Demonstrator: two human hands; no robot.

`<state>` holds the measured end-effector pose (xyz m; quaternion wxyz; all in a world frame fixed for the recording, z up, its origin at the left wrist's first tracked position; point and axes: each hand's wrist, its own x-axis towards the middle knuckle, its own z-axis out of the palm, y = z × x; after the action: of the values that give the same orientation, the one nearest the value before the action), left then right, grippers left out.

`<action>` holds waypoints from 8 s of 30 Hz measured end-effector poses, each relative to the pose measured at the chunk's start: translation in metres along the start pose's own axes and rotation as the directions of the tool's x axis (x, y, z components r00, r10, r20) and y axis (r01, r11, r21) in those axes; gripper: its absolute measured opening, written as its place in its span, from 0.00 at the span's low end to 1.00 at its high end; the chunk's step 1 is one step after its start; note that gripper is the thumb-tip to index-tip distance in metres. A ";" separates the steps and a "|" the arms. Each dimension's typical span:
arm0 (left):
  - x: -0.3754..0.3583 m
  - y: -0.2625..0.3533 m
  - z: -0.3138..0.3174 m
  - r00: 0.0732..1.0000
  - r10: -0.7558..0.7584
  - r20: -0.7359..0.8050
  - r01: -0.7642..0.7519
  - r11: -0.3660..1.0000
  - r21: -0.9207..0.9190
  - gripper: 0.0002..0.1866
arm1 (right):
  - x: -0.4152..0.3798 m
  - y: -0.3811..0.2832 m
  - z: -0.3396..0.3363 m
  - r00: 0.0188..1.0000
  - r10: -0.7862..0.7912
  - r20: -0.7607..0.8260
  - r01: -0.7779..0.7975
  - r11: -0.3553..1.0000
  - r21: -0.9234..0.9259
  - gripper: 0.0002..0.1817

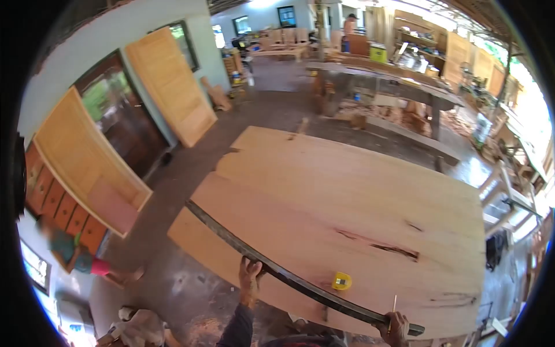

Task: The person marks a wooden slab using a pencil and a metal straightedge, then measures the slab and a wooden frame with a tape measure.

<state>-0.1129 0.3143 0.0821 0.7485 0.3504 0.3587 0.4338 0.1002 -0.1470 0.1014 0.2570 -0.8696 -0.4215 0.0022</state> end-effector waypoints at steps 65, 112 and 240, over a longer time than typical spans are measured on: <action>0.542 0.055 -0.066 0.529 -0.203 0.824 -0.787 0.246 0.566 0.53 | 0.233 -0.665 0.511 0.557 0.802 -0.214 -0.751 0.597 0.283 0.36; 0.538 0.051 -0.064 0.518 -0.236 0.822 -0.670 0.486 0.561 0.49 | 0.236 -0.672 0.499 0.524 0.835 -0.170 -0.755 0.548 0.361 0.35; 0.547 0.065 -0.057 0.559 -0.260 0.788 -0.761 0.216 0.611 0.60 | 0.390 -0.588 0.532 0.616 0.712 -0.336 -0.759 0.651 -0.011 0.34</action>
<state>0.0136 0.8437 -0.0194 0.3489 0.9292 0.1041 0.0629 -0.1963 0.6772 -0.0137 0.2273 -0.9720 0.0187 -0.0572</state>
